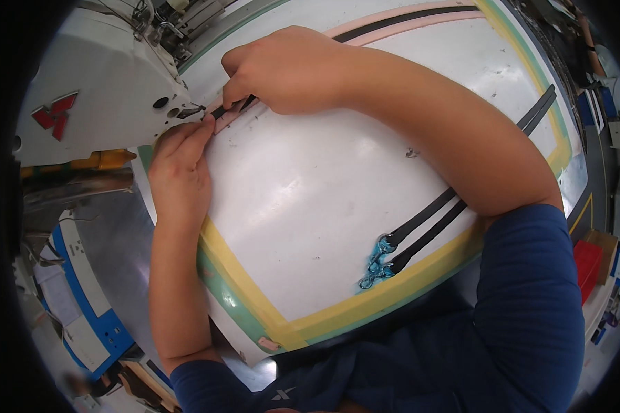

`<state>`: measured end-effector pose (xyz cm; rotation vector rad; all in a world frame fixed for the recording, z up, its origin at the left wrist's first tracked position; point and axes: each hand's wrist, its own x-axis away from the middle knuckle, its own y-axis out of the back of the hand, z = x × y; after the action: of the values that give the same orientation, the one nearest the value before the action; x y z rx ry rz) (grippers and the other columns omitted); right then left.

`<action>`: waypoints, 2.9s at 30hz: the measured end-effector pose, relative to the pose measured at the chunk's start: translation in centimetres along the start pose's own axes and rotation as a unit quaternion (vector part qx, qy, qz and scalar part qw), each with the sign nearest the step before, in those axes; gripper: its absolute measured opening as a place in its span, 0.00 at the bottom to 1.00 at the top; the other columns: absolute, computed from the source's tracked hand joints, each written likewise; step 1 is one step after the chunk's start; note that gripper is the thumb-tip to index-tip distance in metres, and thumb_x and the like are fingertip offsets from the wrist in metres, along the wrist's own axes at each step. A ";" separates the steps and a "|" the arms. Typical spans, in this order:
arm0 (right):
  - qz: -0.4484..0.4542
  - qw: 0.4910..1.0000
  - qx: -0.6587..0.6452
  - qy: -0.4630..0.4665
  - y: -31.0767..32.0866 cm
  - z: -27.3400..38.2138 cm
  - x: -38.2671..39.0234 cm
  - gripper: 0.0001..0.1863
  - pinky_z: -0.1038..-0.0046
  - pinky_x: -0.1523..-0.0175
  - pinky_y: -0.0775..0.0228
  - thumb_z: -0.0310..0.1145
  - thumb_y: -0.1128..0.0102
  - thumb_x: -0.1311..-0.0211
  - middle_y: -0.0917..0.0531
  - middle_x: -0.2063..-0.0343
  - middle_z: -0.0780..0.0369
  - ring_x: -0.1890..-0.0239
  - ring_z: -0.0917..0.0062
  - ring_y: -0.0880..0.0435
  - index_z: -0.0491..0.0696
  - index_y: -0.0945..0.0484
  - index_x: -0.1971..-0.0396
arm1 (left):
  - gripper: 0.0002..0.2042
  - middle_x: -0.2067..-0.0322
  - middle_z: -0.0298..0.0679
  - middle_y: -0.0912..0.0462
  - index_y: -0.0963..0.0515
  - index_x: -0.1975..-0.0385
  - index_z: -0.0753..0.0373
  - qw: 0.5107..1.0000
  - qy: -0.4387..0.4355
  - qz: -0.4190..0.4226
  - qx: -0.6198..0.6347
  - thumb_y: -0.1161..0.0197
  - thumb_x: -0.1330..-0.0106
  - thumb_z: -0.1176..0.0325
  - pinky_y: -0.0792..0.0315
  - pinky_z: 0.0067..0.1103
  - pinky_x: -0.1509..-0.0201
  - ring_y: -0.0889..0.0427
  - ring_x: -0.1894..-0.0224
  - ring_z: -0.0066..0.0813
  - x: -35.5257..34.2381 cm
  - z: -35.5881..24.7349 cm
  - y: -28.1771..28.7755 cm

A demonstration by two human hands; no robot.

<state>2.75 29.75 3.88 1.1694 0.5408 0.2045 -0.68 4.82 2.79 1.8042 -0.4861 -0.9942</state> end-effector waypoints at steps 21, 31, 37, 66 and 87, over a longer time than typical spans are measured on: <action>0.193 0.963 0.020 -0.185 2.2 2.0 -6.1 0.18 0.57 0.56 0.18 0.48 0.29 0.39 0.11 0.64 0.57 0.58 0.58 0.11 0.47 0.11 0.66 | 0.22 0.58 0.41 0.17 0.15 0.46 0.61 0.997 -0.037 0.016 -0.059 0.42 0.40 0.82 0.23 0.36 0.45 0.18 0.52 0.46 0.2 -0.9 -0.2; 0.189 0.947 0.162 -0.204 4.7 -1.3 -2.7 0.25 0.57 0.52 0.18 0.55 0.26 0.41 0.11 0.57 0.59 0.51 0.61 0.11 0.49 0.13 0.55 | 0.21 0.55 0.39 0.17 0.17 0.42 0.58 0.987 -0.030 0.039 -0.150 0.42 0.36 0.75 0.26 0.37 0.44 0.17 0.50 0.42 0.4 -1.6 0.6; 0.189 0.924 0.221 -0.247 10.3 -7.1 3.2 0.22 0.54 0.49 0.21 0.49 0.32 0.39 0.12 0.63 0.48 0.55 0.49 0.13 0.41 0.15 0.64 | 0.20 0.47 0.41 0.16 0.18 0.42 0.59 0.982 -0.022 0.043 -0.184 0.41 0.35 0.73 0.24 0.39 0.42 0.17 0.45 0.42 0.4 -1.8 0.3; -0.001 0.852 0.268 -0.450 12.4 -16.4 20.5 0.18 0.57 0.38 0.25 0.33 0.42 0.32 0.15 0.46 0.52 0.44 0.53 0.16 0.53 0.13 0.46 | 0.23 0.44 0.45 0.19 0.21 0.39 0.58 0.991 0.002 0.030 -0.127 0.38 0.37 0.73 0.27 0.40 0.38 0.20 0.44 0.46 1.0 -1.5 0.1; 0.082 0.978 0.086 -0.174 1.6 6.2 0.3 0.12 0.58 0.51 0.20 0.32 0.37 0.38 0.16 0.59 0.54 0.57 0.58 0.13 0.44 0.13 0.57 | 0.20 0.48 0.42 0.15 0.17 0.48 0.67 0.993 -0.026 -0.026 -0.113 0.31 0.36 0.62 0.34 0.40 0.33 0.19 0.40 0.40 1.5 -2.8 1.7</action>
<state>6.32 25.42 6.96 1.3849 0.1552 0.0904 2.62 4.56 4.18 1.5990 -0.3457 -1.0895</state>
